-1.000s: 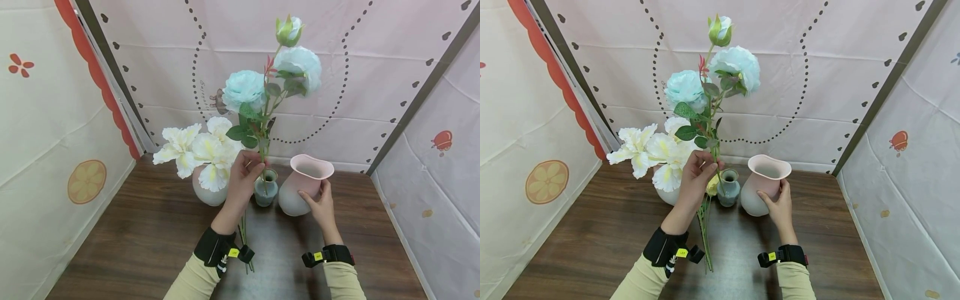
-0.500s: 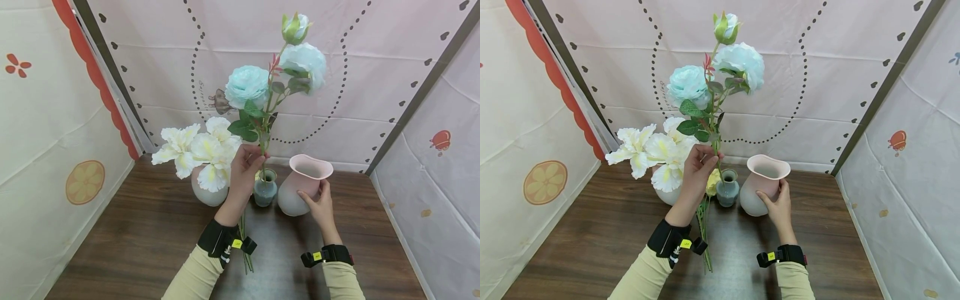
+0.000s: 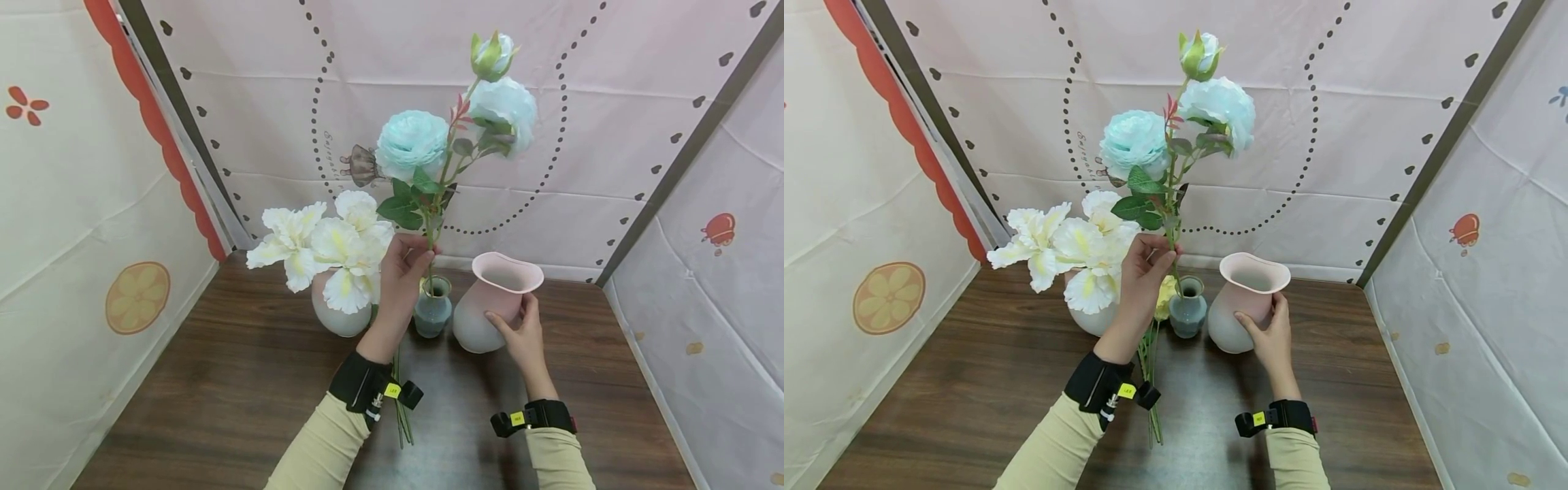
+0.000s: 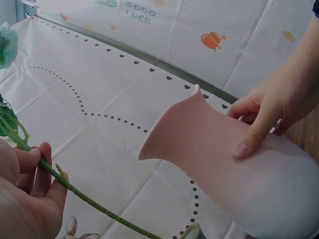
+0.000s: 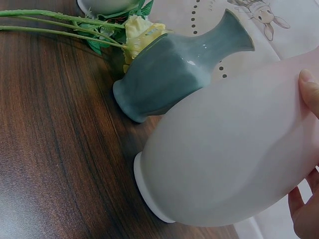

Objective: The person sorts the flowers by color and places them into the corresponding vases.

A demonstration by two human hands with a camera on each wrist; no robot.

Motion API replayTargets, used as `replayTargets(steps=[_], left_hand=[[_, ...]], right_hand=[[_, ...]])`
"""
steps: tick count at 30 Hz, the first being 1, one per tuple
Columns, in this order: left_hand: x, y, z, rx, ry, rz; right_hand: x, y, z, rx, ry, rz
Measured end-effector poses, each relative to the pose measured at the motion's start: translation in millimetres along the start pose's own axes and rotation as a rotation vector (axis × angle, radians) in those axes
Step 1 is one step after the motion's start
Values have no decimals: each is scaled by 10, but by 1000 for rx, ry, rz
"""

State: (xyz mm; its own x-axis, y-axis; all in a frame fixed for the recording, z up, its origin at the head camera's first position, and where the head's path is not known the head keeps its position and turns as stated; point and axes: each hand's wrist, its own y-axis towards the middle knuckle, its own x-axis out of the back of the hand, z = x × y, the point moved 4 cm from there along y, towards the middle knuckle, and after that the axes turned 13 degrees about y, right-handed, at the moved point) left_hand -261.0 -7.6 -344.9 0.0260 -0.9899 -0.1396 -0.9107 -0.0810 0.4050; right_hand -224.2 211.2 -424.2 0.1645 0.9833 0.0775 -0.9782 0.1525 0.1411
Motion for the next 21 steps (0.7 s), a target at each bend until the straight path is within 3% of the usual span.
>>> replayTargets(steps=[6, 10, 14, 21], left_hand=[[-20, 43, 50, -22, 19, -25], [-36, 65, 88, 2, 60, -50], [-57, 81, 136, 26, 114, -66], [-80, 106, 249, 17, 159, -70]], right_hand=[[29, 80, -171, 16, 11, -3], [69, 157, -376, 40, 1, -17], [83, 179, -440, 56, -11, -23], [17, 34, -87, -11, 12, -2]])
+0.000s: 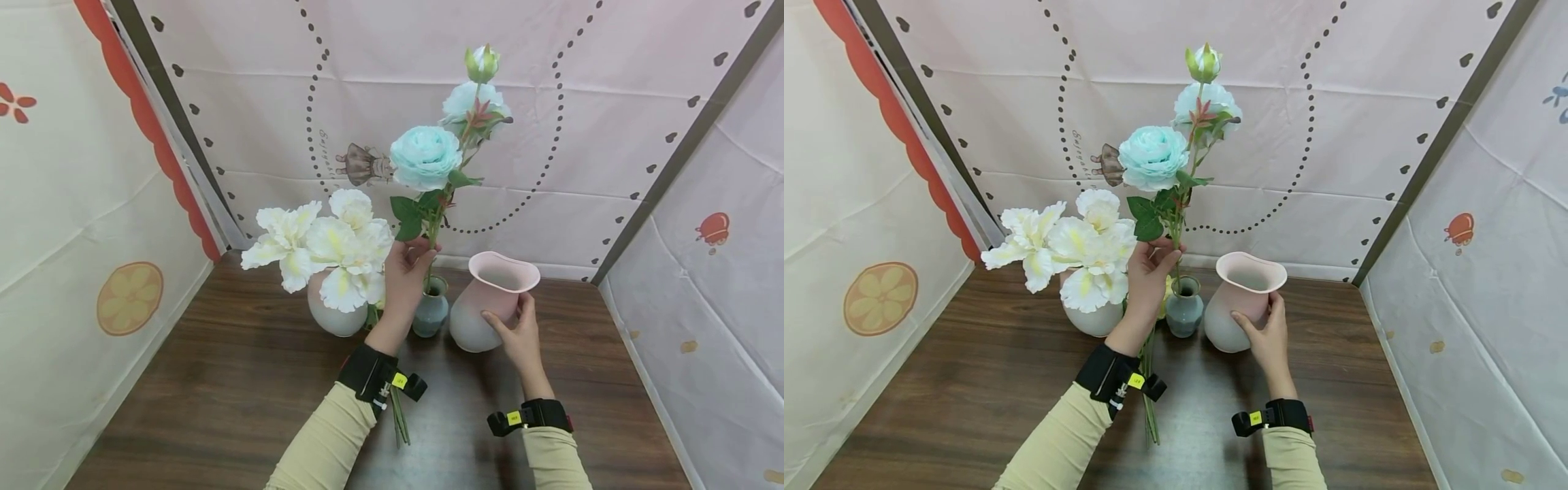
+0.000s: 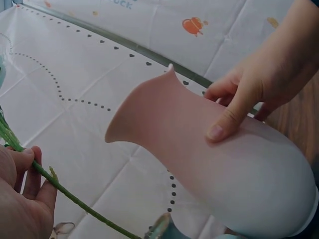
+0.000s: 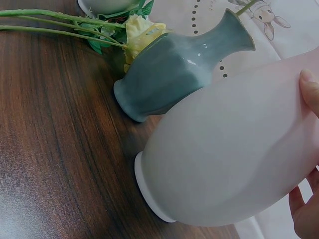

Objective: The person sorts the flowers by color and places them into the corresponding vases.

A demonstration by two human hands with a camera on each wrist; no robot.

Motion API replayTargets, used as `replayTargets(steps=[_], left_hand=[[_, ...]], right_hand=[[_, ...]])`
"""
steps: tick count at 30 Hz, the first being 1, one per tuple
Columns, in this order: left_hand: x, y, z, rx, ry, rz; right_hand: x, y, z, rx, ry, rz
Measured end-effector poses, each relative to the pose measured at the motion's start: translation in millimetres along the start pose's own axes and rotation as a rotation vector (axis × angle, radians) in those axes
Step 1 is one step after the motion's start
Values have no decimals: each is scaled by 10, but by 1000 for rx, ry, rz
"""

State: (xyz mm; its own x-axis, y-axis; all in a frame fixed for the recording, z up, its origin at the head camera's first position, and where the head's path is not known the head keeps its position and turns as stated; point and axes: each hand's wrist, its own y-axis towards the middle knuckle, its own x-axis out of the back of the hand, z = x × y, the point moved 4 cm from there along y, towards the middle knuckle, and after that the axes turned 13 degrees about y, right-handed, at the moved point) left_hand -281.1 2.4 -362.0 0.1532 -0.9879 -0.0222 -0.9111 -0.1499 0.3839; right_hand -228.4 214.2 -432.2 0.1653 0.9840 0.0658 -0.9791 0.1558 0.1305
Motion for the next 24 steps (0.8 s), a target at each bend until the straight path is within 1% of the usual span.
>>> replayTargets(steps=[1, 7, 11, 13, 16, 19, 21, 24], left_hand=[[-3, 3, 16, -2, 1, -3], [-20, 4, 103, -2, 35, -15], [-31, -11, 176, 8, 72, -8], [-32, -19, 218, 21, 100, -1], [-20, -49, 298, 79, 160, 20], [7, -90, 421, 164, 249, 47], [35, -128, 508, 224, 310, 61], [80, -189, 615, 273, 356, 67]], right_hand=[[-15, -24, 58, -7, 0, 1], [-22, -22, 70, 2, -9, 2], [-16, -12, 48, 7, -12, -2], [-2, 12, -13, 8, -9, -6], [29, 73, -164, 24, -12, -11], [58, 116, -299, 59, -26, -19], [66, 124, -330, 81, -35, -22], [71, 131, -342, 93, -35, -22]])
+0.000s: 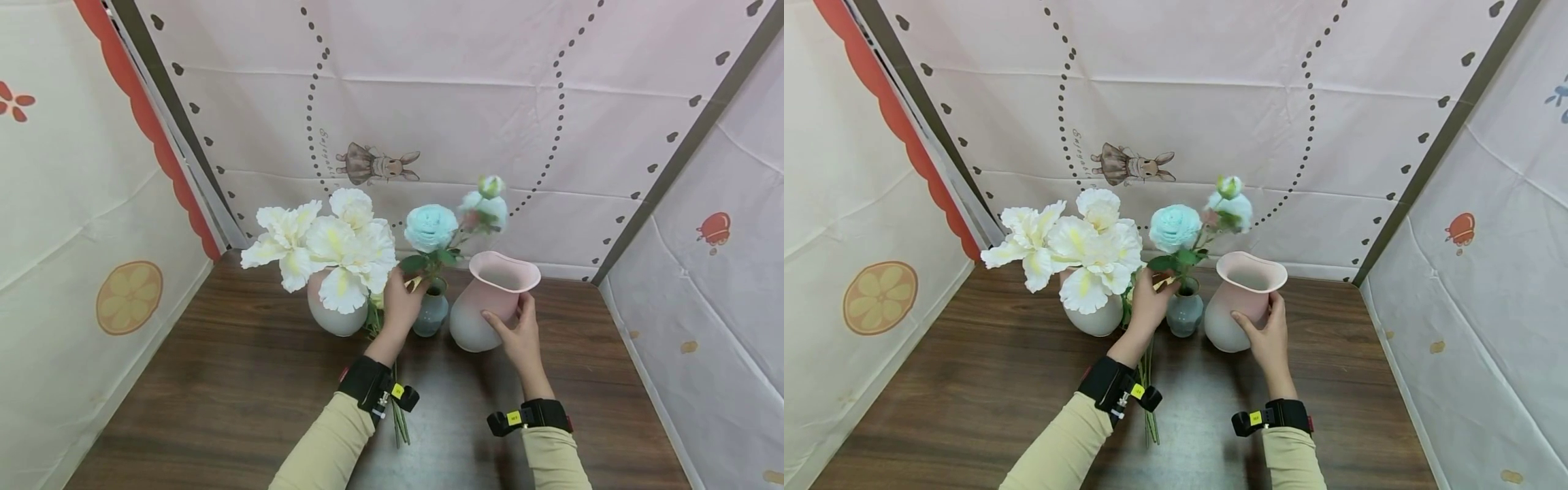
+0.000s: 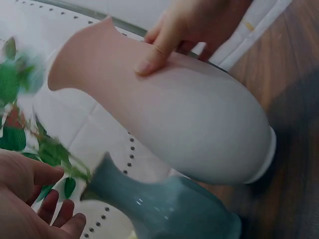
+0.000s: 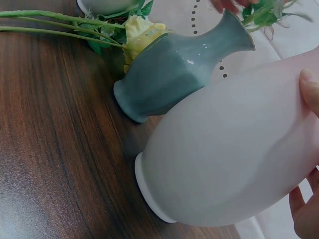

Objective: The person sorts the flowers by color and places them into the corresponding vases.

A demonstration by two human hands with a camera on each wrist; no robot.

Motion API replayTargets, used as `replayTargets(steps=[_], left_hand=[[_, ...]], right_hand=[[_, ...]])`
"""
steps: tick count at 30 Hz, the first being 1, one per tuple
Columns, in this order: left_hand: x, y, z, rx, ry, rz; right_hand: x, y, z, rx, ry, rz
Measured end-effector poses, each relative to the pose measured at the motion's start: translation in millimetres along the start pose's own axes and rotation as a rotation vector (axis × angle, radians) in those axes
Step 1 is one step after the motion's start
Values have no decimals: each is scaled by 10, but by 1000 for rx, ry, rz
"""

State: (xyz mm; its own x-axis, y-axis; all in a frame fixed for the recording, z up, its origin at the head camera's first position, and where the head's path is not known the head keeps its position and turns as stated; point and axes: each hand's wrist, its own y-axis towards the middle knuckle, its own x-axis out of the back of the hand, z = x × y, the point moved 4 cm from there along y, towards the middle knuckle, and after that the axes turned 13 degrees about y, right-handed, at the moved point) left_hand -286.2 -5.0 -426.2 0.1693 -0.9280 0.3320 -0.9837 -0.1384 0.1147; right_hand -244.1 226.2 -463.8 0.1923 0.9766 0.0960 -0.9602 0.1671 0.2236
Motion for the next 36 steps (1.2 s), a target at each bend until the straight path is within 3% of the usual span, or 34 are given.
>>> replayTargets(steps=[8, 15, 24, 36], left_hand=[[41, -101, 234, 38, -28, -16], [88, -187, 403, 25, -6, -31], [201, -352, 641, 88, 47, -50], [285, -482, 813, 50, 59, -92]], right_hand=[[-1, 0, 26, -11, 10, 6], [-9, 2, 6, -15, -14, -3], [-16, 15, 5, -14, -18, 2], [-3, 15, 3, -38, -12, 10]])
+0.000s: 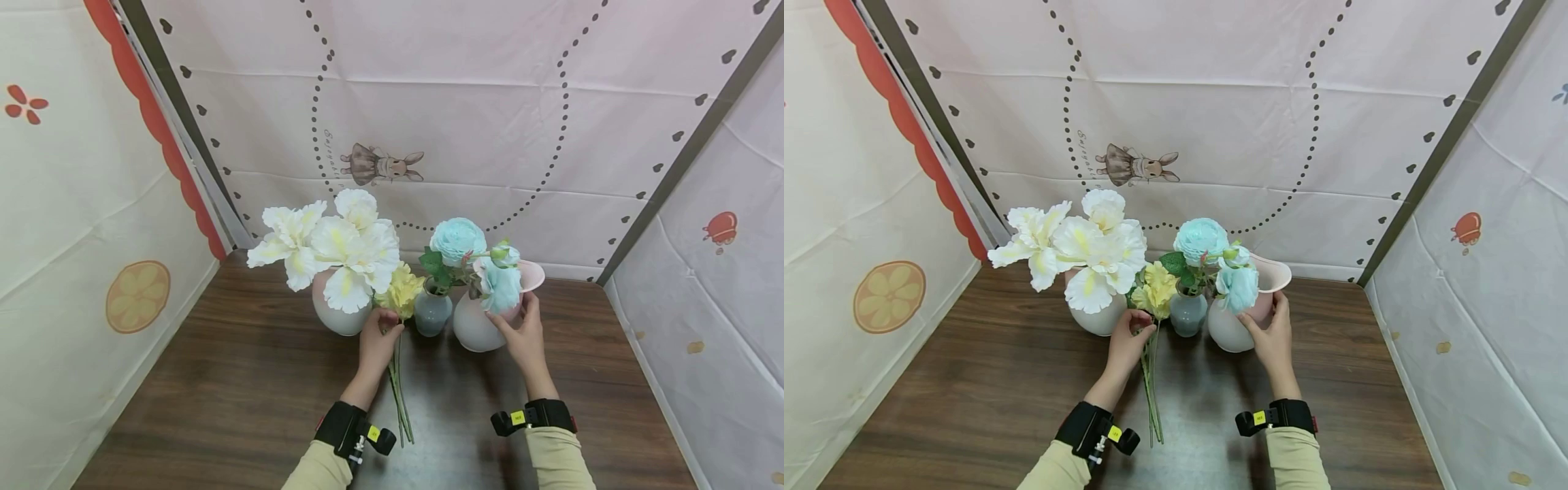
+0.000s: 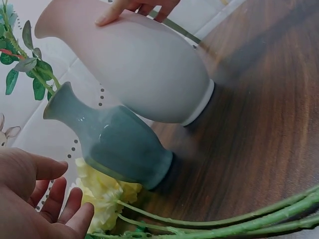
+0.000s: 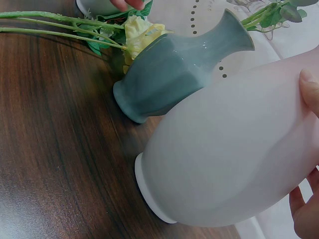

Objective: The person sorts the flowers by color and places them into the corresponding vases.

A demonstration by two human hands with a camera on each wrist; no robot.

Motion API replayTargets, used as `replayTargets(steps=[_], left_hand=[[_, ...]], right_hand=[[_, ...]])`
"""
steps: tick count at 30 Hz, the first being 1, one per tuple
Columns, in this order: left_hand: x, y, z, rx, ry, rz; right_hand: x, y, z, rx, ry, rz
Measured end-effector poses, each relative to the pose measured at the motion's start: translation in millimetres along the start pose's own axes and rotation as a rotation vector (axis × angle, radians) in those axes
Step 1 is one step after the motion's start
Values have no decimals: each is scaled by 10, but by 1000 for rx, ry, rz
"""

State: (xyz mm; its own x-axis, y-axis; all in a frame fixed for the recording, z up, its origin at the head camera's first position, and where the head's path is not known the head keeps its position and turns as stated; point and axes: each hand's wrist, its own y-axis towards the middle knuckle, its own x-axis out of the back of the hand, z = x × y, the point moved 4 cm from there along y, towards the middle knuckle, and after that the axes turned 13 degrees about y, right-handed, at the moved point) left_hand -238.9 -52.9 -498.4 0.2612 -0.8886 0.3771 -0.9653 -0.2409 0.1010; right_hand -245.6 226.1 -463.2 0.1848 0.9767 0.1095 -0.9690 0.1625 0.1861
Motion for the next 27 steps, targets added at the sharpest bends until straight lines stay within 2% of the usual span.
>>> replayTargets(steps=[9, 21, 27], left_hand=[[28, -77, 137, 34, 11, 35], [86, -133, 289, 84, 13, 48], [135, -158, 355, 93, 48, 57]], right_hand=[[-1, 6, -23, -4, -8, -7], [1, -6, -12, -19, -7, -2], [4, -4, -9, -20, -5, 2]])
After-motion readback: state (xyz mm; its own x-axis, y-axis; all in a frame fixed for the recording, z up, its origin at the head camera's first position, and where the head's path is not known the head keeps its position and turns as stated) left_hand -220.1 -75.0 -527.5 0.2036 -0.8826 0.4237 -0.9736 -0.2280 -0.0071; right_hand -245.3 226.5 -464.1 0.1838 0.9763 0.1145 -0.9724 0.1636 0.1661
